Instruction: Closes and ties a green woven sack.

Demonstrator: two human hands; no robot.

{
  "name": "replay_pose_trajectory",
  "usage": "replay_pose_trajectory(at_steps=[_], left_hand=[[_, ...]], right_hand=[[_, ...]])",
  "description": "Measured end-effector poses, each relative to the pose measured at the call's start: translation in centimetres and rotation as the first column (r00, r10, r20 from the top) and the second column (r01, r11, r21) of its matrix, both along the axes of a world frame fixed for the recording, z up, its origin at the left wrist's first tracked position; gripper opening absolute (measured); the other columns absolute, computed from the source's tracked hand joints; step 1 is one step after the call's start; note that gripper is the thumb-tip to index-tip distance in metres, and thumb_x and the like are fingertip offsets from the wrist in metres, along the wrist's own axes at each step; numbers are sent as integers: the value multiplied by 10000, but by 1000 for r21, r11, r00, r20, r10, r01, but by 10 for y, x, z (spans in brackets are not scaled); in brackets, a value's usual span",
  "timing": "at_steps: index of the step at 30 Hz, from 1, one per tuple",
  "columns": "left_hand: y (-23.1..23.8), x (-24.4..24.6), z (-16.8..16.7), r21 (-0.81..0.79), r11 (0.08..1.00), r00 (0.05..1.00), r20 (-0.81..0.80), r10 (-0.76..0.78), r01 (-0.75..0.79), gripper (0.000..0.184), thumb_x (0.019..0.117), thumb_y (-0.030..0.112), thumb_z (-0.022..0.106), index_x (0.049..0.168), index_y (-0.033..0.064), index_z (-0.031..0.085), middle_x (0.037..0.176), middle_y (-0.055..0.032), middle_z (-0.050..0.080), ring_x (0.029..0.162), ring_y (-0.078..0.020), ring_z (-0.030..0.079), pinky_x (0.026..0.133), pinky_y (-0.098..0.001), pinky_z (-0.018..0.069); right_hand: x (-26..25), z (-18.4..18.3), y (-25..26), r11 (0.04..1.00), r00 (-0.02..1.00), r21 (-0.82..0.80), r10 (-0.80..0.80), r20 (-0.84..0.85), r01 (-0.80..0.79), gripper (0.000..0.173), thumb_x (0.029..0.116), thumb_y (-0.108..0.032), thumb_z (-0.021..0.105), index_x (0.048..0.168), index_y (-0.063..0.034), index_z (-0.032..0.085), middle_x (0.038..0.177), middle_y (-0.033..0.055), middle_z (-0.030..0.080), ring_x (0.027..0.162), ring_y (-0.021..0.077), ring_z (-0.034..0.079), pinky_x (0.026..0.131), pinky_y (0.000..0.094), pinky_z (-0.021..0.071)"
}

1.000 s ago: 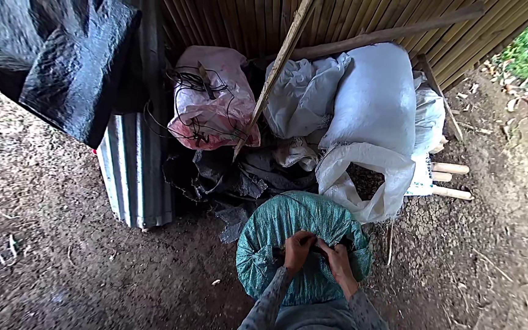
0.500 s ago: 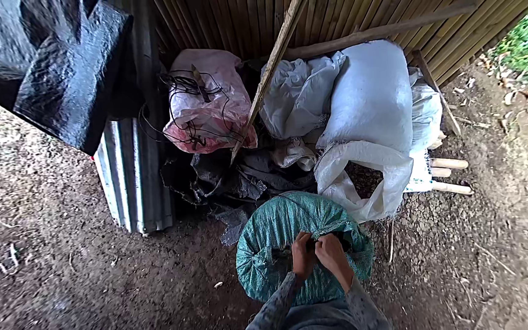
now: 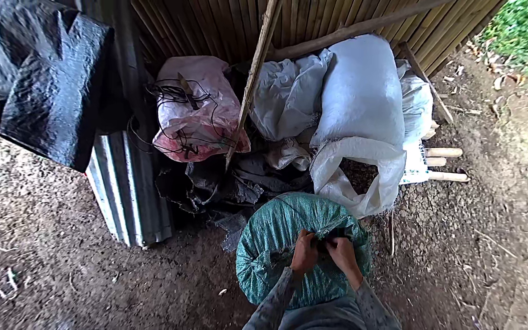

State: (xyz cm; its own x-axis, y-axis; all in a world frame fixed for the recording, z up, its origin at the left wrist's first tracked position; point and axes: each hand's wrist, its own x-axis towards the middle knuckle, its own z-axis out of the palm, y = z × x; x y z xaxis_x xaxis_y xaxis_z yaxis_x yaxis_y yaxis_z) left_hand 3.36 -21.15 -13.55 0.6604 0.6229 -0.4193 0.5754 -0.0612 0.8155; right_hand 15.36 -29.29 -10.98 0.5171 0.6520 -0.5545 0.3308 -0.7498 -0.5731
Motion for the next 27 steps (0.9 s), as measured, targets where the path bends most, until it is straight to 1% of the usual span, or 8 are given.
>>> replay_pose_trajectory(at_steps=[8,13,15,18,22,25,26,27], left_hand=[[-8,-8,-7,130,979,988,8,154,-154,176,935,86,688,1025,-41,769,1084,-213,732,1026,-321,713,972,-483,542],[-1,-11,-3,12,968,968,-6,250,-250,183,910,158,767,1033,24,787,988,-128,777,956,-224,746,944,-454,565],[0,-12,-4,5,965,964,39,261,-262,196,920,167,751,1033,8,774,950,-133,769,909,-225,742,907,-461,571],[-2,-14,-8,1,963,961,77,267,-268,217,939,145,709,1053,-37,736,939,-161,744,889,-244,719,884,-460,560],[0,-20,-12,-32,973,963,138,232,-229,246,951,140,684,1097,-55,708,970,-170,738,913,-237,717,894,-441,562],[1,-25,-15,-55,970,950,193,243,-237,238,961,166,667,1076,-39,700,930,-131,729,850,-182,712,827,-384,585],[0,-25,-16,-46,967,946,201,254,-250,241,963,168,658,1075,-42,696,924,-133,726,846,-180,708,822,-382,580],[-2,-24,-15,-34,965,944,201,262,-261,255,962,166,654,1090,-51,696,934,-145,730,857,-191,711,832,-393,578]], right_hand=[[-9,-10,0,989,997,132,-67,44,61,195,949,-136,698,1001,40,765,957,216,747,954,341,718,936,512,527],[-21,-20,-2,989,993,105,-93,-69,100,308,1057,-128,514,1214,100,650,1182,276,685,1170,363,653,1071,472,470],[-27,-30,-13,908,901,229,-262,-346,352,301,1075,-112,484,1235,97,628,1217,230,662,1162,255,628,1055,391,476],[-25,-33,-22,779,668,221,-311,-677,586,249,1055,-84,483,1187,57,641,1152,136,666,1045,148,637,943,335,531],[-22,-31,-18,764,682,294,-248,-688,574,171,942,-83,553,855,-42,695,865,5,677,859,85,624,830,299,516],[-20,-16,-27,537,494,261,-353,-794,803,236,993,-55,425,906,-6,639,896,43,693,892,121,654,891,315,530],[-14,-7,-32,484,397,198,-351,-848,852,262,1043,-102,378,943,-53,615,818,5,684,788,87,671,807,271,572],[-7,1,-39,498,333,140,-323,-886,856,315,1073,-176,352,986,-105,646,688,-66,642,603,2,598,627,173,530]])
